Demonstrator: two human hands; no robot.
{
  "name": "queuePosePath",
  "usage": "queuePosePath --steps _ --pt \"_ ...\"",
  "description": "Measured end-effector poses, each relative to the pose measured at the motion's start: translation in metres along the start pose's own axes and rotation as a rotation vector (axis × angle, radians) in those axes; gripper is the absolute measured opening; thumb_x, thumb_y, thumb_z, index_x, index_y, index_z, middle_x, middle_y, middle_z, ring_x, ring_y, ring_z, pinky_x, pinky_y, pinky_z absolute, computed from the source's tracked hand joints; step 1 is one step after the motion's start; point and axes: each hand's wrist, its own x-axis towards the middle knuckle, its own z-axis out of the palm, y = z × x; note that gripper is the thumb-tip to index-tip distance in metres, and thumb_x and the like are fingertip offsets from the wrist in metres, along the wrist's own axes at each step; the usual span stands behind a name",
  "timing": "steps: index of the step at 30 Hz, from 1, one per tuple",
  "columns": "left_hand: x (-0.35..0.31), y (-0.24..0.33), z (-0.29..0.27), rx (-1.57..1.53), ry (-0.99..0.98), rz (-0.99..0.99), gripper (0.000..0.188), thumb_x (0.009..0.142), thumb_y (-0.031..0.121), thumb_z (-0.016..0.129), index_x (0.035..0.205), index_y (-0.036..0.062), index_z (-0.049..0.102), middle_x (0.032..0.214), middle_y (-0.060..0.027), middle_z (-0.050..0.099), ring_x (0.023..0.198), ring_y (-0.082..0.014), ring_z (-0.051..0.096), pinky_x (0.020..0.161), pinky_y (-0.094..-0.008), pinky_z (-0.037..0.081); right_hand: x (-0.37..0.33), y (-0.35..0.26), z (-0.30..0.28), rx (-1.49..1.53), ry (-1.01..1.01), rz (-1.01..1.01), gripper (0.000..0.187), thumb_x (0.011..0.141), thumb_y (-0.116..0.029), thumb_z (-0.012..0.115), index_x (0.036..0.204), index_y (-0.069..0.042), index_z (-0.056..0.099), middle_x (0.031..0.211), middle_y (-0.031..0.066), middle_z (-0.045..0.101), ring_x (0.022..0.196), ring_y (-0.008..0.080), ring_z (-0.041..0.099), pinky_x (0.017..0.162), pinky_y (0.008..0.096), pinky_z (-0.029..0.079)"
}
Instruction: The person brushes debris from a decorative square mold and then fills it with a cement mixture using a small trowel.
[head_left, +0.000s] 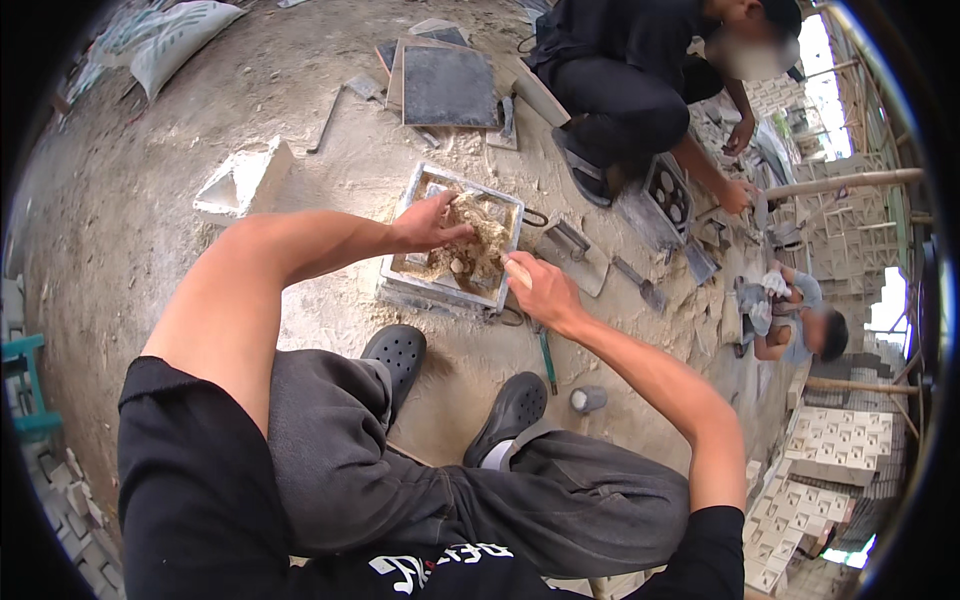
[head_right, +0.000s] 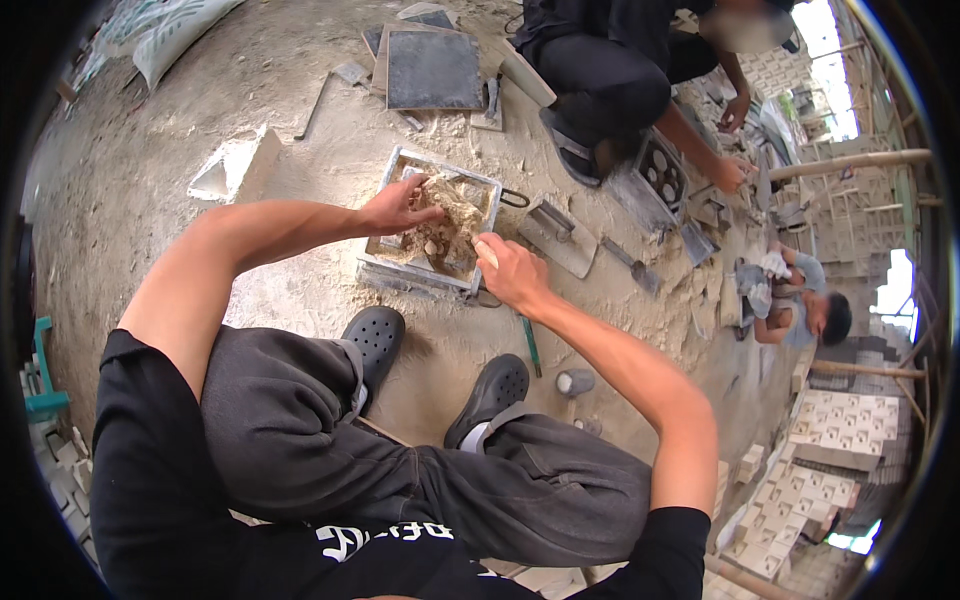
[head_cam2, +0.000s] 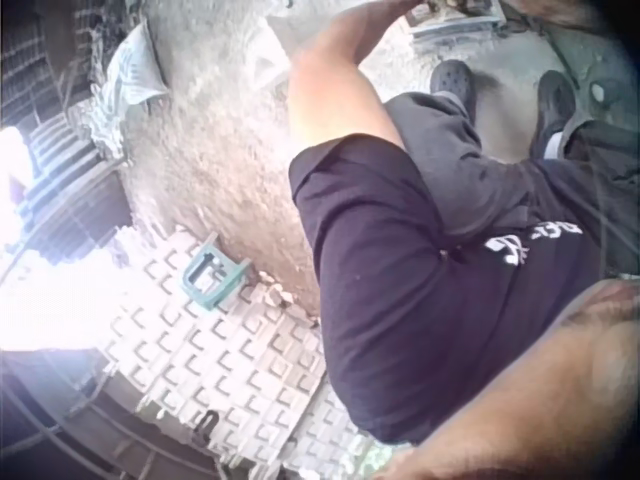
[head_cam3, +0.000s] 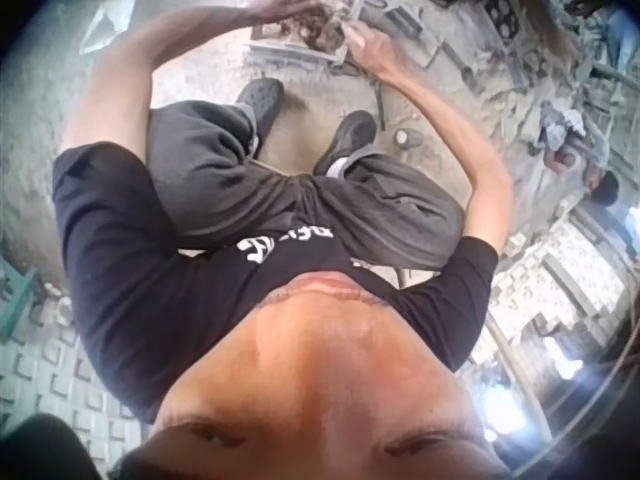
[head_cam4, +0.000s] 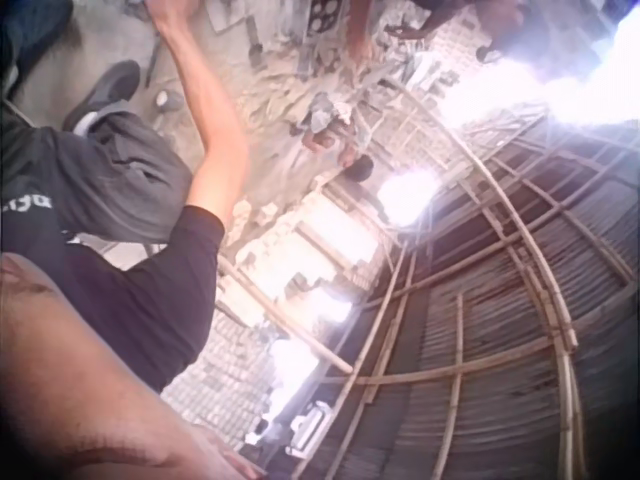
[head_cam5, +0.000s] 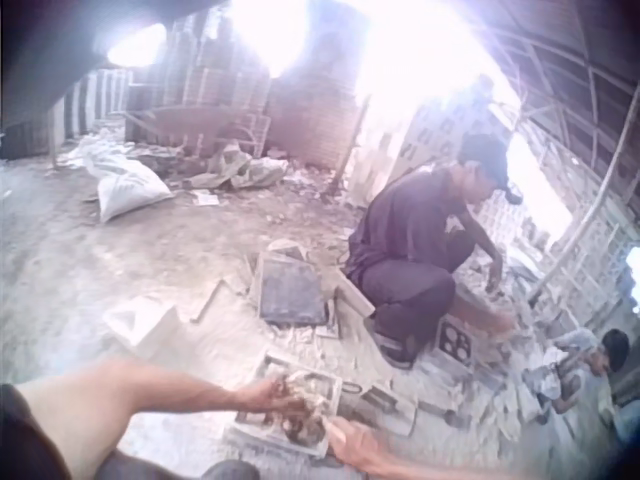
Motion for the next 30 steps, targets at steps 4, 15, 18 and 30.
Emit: queuePosePath --steps 4,15,18,30 --pt "0.003 0.014 -0.001 0.024 0.061 -0.075 0.083 0.089 0.055 0.072 0.140 -0.0065 0.047 0.128 -0.0322 0.061 0.121 -0.0428 0.060 0.103 -0.0458 0.049 0.002 -0.006 -0.007 -0.009 -0.038 0.037 0.039 0.093 -0.028 0.064 0.130 -0.019 0.059 0.105 0.0162 0.070 0.098 0.0405 0.067 0.082 0.0509 0.053" --pt "0.005 0.008 -0.002 0.083 0.116 -0.088 0.082 0.080 0.046 0.083 0.140 -0.0016 0.054 0.126 -0.0239 0.061 0.111 -0.0334 0.064 0.098 -0.0426 0.052 -0.016 0.005 0.040 0.009 0.113 0.015 0.052 0.089 -0.017 0.060 0.141 -0.022 0.053 0.111 0.0158 0.062 0.090 0.0416 0.068 0.076 0.0536 0.056" --pt "-0.004 -0.001 0.000 0.174 0.158 -0.120 0.080 0.082 0.041 0.082 0.142 -0.0001 0.050 0.130 -0.0232 0.059 0.112 -0.0328 0.063 0.100 -0.0420 0.051 -0.012 0.001 0.047 0.028 0.138 -0.005 0.052 0.089 -0.015 0.061 0.140 -0.023 0.054 0.111 0.0150 0.062 0.089 0.0412 0.068 0.076 0.0528 0.056" --pt "0.007 0.013 -0.006 0.214 0.004 -0.224 0.080 0.080 0.044 0.082 0.136 -0.0025 0.050 0.126 -0.0254 0.059 0.114 -0.0361 0.062 0.101 -0.0442 0.050 -0.015 -0.001 0.049 -0.080 0.174 -0.059 0.055 0.088 -0.008 0.061 0.141 -0.022 0.055 0.113 0.0124 0.061 0.096 0.0367 0.067 0.080 0.0509 0.052"
